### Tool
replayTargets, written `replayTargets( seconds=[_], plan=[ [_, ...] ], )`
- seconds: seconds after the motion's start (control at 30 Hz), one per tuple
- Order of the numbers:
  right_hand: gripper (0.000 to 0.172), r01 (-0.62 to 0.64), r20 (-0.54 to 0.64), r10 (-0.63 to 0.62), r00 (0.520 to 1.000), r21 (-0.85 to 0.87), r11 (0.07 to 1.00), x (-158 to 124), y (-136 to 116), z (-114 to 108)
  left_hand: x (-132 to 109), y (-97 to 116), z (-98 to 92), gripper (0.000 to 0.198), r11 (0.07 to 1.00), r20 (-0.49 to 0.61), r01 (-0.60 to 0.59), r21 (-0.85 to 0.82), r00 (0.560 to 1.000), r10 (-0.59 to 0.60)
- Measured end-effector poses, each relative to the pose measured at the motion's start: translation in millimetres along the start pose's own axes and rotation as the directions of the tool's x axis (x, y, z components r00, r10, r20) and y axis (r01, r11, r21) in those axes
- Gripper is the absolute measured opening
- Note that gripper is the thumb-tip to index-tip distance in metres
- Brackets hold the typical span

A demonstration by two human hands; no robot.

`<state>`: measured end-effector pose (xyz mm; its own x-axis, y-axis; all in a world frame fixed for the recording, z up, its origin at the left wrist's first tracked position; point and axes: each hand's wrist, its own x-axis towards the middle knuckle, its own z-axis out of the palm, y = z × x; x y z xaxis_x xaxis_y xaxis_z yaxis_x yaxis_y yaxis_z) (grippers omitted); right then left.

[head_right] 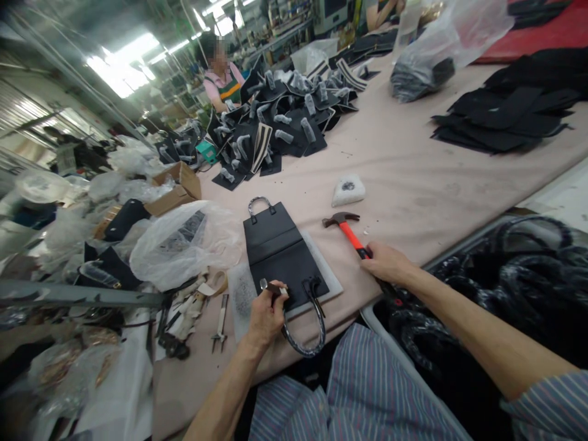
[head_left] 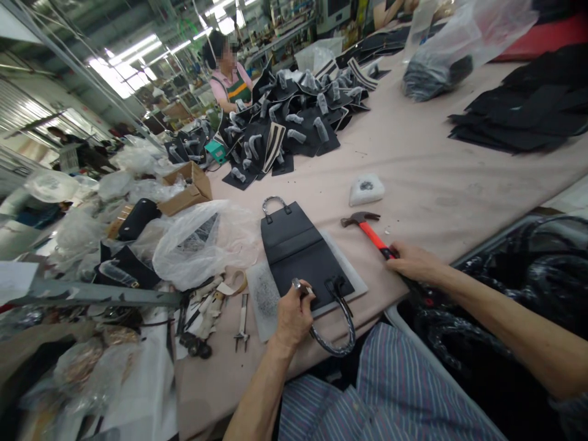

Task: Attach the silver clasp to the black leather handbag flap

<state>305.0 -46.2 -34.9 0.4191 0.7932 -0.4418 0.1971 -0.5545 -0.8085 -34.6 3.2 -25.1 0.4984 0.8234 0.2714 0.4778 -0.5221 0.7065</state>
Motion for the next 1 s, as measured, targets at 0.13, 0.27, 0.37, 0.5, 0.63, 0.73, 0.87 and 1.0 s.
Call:
replayTargets(
  seconds=[0.13, 0.27, 0.37, 0.5, 0.63, 0.73, 0.87, 1.0],
  plan=[
    [0.01, -0.045, 0.194, 0.012, 0.981, 0.166, 0.985, -13.8, -25.7, 13.4, -1.4, 3.0, -1.6, 0.017, 1.0, -0.017, 0.003, -0.01, 1.0, -0.004],
    [0.025, -0.059, 0.21, 0.013, 0.978, 0.214, 0.975, -43.4, -55.2, 20.9, -1.8, 5.7, -1.9, 0.017, 1.0, -0.028, 0.006, -0.001, 1.0, -0.006],
    [0.041, 0.11, 0.079, -0.124, 0.989, 0.16, 0.981, -80.6, -85.2, 11.9, -2.4, 5.0, -1.3, 0.015, 1.0, -0.019, 0.017, 0.014, 1.0, -0.017],
    [0.044, 0.601, -0.02, -0.623, 0.782, -0.244, 0.761, -127.9, -116.3, -5.1, -2.5, 4.6, -1.2, 0.013, 0.998, 0.016, 0.06, 0.024, 0.998, -0.06],
    [0.038, 0.752, 0.28, -0.773, 0.57, -0.558, 0.352, -146.5, -121.7, -5.1, -1.9, 6.5, -2.5, 0.015, 0.996, 0.047, 0.088, 0.033, 0.995, -0.09],
    [0.037, 0.738, 0.329, -0.754, 0.569, -0.608, 0.292, -150.4, -125.7, -3.5, -2.1, 7.1, -3.2, 0.016, 0.996, 0.048, 0.08, 0.028, 0.996, -0.082],
    [0.037, 0.76, 0.092, -0.83, 0.55, -0.468, 0.452, -155.3, -127.2, -2.9, -2.7, 5.4, -3.0, 0.014, 0.997, 0.054, 0.064, 0.042, 0.996, -0.066],
    [0.038, 0.741, 0.272, -0.774, 0.572, -0.575, 0.347, -152.8, -121.1, -2.5, -3.2, 2.5, -1.7, 0.015, 0.996, 0.051, 0.063, 0.063, 0.997, -0.066]
  ],
)
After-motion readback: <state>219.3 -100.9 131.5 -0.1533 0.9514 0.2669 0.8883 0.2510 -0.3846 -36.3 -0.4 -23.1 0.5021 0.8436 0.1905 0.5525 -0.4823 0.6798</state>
